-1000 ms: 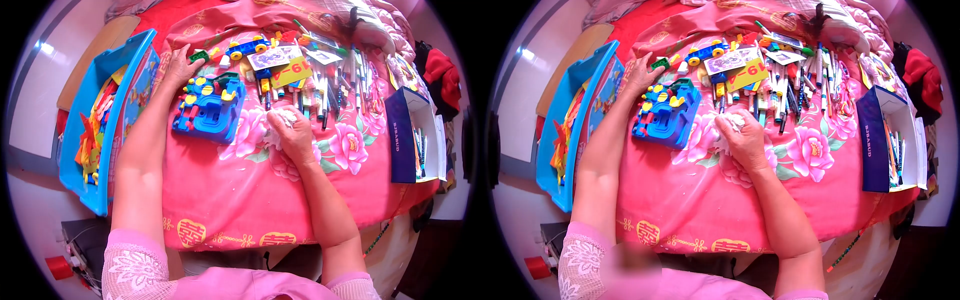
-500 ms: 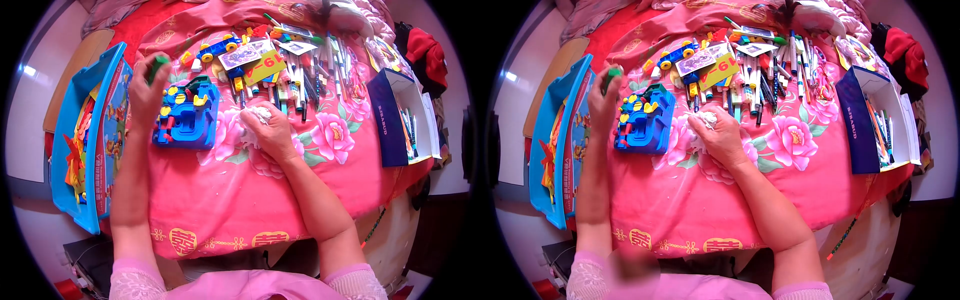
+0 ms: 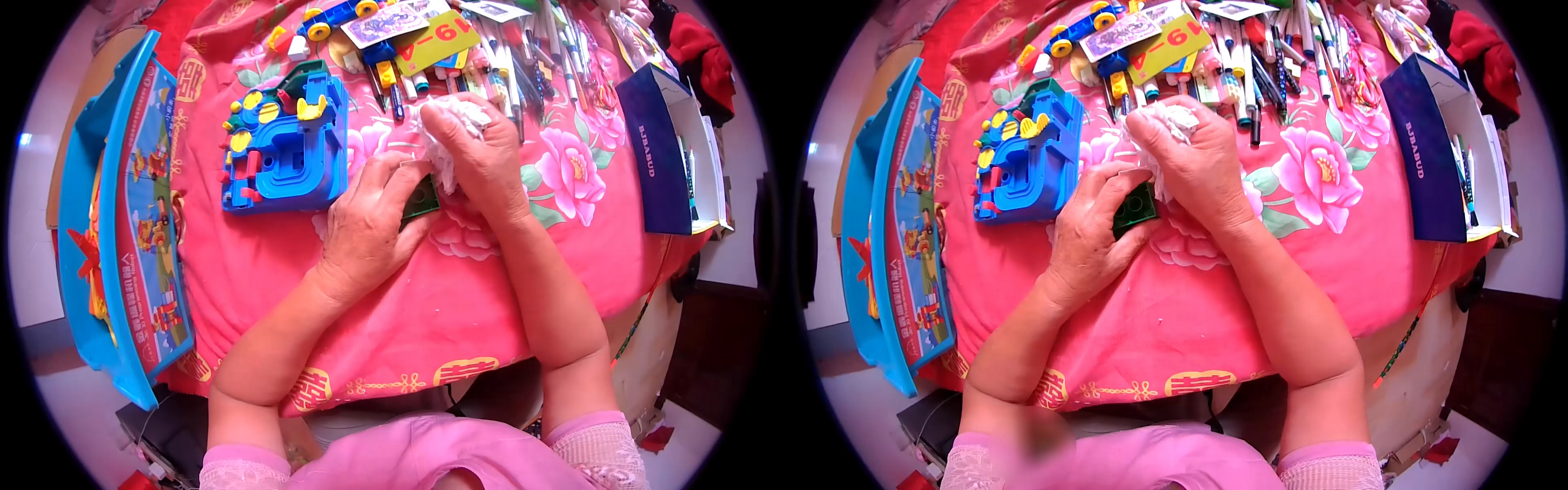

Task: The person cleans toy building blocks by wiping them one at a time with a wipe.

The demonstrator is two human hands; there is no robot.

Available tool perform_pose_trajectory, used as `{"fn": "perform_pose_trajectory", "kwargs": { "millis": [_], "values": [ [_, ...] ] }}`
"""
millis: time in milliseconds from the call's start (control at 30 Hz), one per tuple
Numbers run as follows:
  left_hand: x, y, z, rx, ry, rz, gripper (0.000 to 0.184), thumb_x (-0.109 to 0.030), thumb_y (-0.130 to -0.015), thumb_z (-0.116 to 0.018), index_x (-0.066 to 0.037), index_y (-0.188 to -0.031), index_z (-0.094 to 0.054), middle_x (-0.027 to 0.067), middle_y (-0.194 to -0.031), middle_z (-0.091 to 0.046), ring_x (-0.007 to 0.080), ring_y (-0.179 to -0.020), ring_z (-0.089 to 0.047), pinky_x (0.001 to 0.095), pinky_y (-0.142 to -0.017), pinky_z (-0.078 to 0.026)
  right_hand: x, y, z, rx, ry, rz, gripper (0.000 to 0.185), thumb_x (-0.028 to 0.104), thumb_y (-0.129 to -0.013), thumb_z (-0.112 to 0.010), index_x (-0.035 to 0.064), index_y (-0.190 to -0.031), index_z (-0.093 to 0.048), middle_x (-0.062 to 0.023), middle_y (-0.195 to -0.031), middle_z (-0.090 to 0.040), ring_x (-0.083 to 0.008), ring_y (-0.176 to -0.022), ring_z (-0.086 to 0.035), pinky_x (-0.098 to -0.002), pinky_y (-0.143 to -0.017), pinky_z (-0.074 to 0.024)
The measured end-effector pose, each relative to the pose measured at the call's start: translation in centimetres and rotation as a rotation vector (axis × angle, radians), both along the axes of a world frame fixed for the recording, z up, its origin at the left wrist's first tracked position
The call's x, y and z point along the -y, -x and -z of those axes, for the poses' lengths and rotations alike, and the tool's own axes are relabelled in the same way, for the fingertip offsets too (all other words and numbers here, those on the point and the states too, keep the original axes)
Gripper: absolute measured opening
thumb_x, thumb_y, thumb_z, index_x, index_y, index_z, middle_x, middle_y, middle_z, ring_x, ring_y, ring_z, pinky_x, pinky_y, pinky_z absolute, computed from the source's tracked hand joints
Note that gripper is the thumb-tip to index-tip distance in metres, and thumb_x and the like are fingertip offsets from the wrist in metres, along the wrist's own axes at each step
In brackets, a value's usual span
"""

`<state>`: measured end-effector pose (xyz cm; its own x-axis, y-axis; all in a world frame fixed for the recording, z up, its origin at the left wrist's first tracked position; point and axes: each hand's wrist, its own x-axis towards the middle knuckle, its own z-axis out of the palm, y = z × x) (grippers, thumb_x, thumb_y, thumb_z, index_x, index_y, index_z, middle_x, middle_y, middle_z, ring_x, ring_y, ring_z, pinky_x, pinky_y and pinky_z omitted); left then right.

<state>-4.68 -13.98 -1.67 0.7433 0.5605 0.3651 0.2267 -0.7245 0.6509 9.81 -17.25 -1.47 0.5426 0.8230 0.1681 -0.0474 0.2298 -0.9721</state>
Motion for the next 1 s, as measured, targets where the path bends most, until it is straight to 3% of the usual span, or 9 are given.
{"fn": "perform_pose_trajectory", "kwargs": {
  "millis": [200, 233, 333, 467, 600, 700, 833, 867, 1000],
  "values": [
    [0.1, 0.2, -0.8, 0.250, -0.032, -0.038, 0.048, -0.012, -0.063, -0.073, -0.006, -0.107, -0.054, 0.0124, -0.103, -0.049, 0.0327, -0.098, -0.047, 0.0387, -0.083, -0.040, 1.6, 0.0, -1.8, 0.064, -0.028, 0.089, 0.012, 0.012, -0.080, -0.065, 0.0020, -0.085, -0.060, 0.0003, -0.074, -0.061, -0.0036, -0.066, -0.054, -0.0181, -0.056, -0.0433],
    [0.0, 0.4, -1.0, 0.322, -0.091, -0.057, 0.048, -0.016, -0.067, -0.073, -0.005, -0.110, -0.054, 0.0121, -0.098, -0.050, 0.0280, -0.090, -0.050, 0.0341, -0.078, -0.041, 1.9, -0.1, -2.1, 0.070, -0.046, 0.111, 0.012, 0.012, -0.080, -0.064, 0.0022, -0.086, -0.060, 0.0002, -0.075, -0.061, -0.0037, -0.066, -0.055, -0.0179, -0.057, -0.0437],
    [0.8, 0.4, -1.4, 0.507, 0.572, -0.046, 0.048, -0.031, -0.080, -0.065, -0.003, -0.117, -0.050, 0.0078, -0.090, -0.053, 0.0145, -0.076, -0.052, 0.0245, -0.069, -0.043, 2.4, -0.1, -3.4, 0.024, -0.119, 0.148, 0.013, 0.011, -0.080, -0.065, 0.0018, -0.088, -0.059, -0.0008, -0.078, -0.062, -0.0048, -0.068, -0.056, -0.0179, -0.059, -0.0453],
    [-0.2, 0.7, -1.7, 0.605, 1.028, 0.087, 0.051, -0.029, -0.085, -0.057, -0.001, -0.123, -0.040, 0.0032, -0.097, -0.053, 0.0049, -0.079, -0.050, 0.0187, -0.072, -0.043, 2.6, 0.5, -3.3, 0.090, -0.155, 0.134, 0.014, 0.009, -0.080, -0.064, 0.0020, -0.091, -0.059, -0.0011, -0.078, -0.062, -0.0049, -0.071, -0.057, -0.0181, -0.061, -0.0459],
    [-0.5, 0.2, -0.9, 0.589, 0.662, 0.038, 0.044, -0.020, -0.083, -0.063, -0.001, -0.118, -0.043, 0.0061, -0.105, -0.050, 0.0113, -0.095, -0.049, 0.0229, -0.084, -0.041, 2.7, 1.1, -3.0, 0.221, -0.158, 0.095, 0.015, 0.007, -0.079, -0.066, 0.0025, -0.091, -0.058, -0.0011, -0.078, -0.062, -0.0042, -0.071, -0.057, -0.0179, -0.060, -0.0456],
    [-0.6, 0.4, -1.1, 0.599, 0.756, 0.064, 0.045, -0.016, -0.082, -0.063, -0.001, -0.119, -0.041, 0.0066, -0.109, -0.049, 0.0115, -0.098, -0.048, 0.0233, -0.087, -0.040, 2.8, 1.4, -3.2, 0.267, -0.187, 0.117, 0.016, 0.004, -0.079, -0.065, 0.0016, -0.092, -0.057, -0.0021, -0.078, -0.062, -0.0050, -0.071, -0.057, -0.0178, -0.060, -0.0454],
    [-0.8, 0.7, -2.3, 0.694, 1.350, 0.294, 0.041, -0.033, -0.093, -0.043, -0.002, -0.119, -0.041, 0.0075, -0.098, -0.054, 0.0100, -0.076, -0.056, 0.0199, -0.065, -0.045, 2.9, 1.8, -3.6, 0.245, -0.280, 0.150, 0.015, 0.002, -0.079, -0.062, 0.0015, -0.092, -0.056, -0.0050, -0.083, -0.060, -0.0064, -0.074, -0.057, -0.0189, -0.061, -0.0463],
    [-0.3, 0.4, -2.7, 0.645, 1.310, 0.157, 0.046, -0.042, -0.094, -0.031, -0.003, -0.115, -0.044, 0.0073, -0.092, -0.056, 0.0090, -0.064, -0.056, 0.0184, -0.054, -0.042, 2.9, 1.9, -3.7, 0.250, -0.319, 0.152, 0.015, 0.002, -0.079, -0.062, 0.0017, -0.093, -0.056, -0.0058, -0.084, -0.060, -0.0067, -0.075, -0.057, -0.0194, -0.061, -0.0467],
    [-0.4, 0.8, -1.9, 0.617, 1.349, 0.166, 0.046, -0.042, -0.094, -0.029, -0.004, -0.110, -0.049, 0.0054, -0.087, -0.057, 0.0077, -0.064, -0.055, 0.0181, -0.053, -0.040, 2.9, 3.3, -3.8, 0.605, -0.414, 0.083, 0.023, 0.000, -0.067, -0.066, 0.0030, -0.089, -0.058, -0.0086, -0.083, -0.058, -0.0157, -0.071, -0.058, -0.0258, -0.060, -0.0489]
  ]
}}
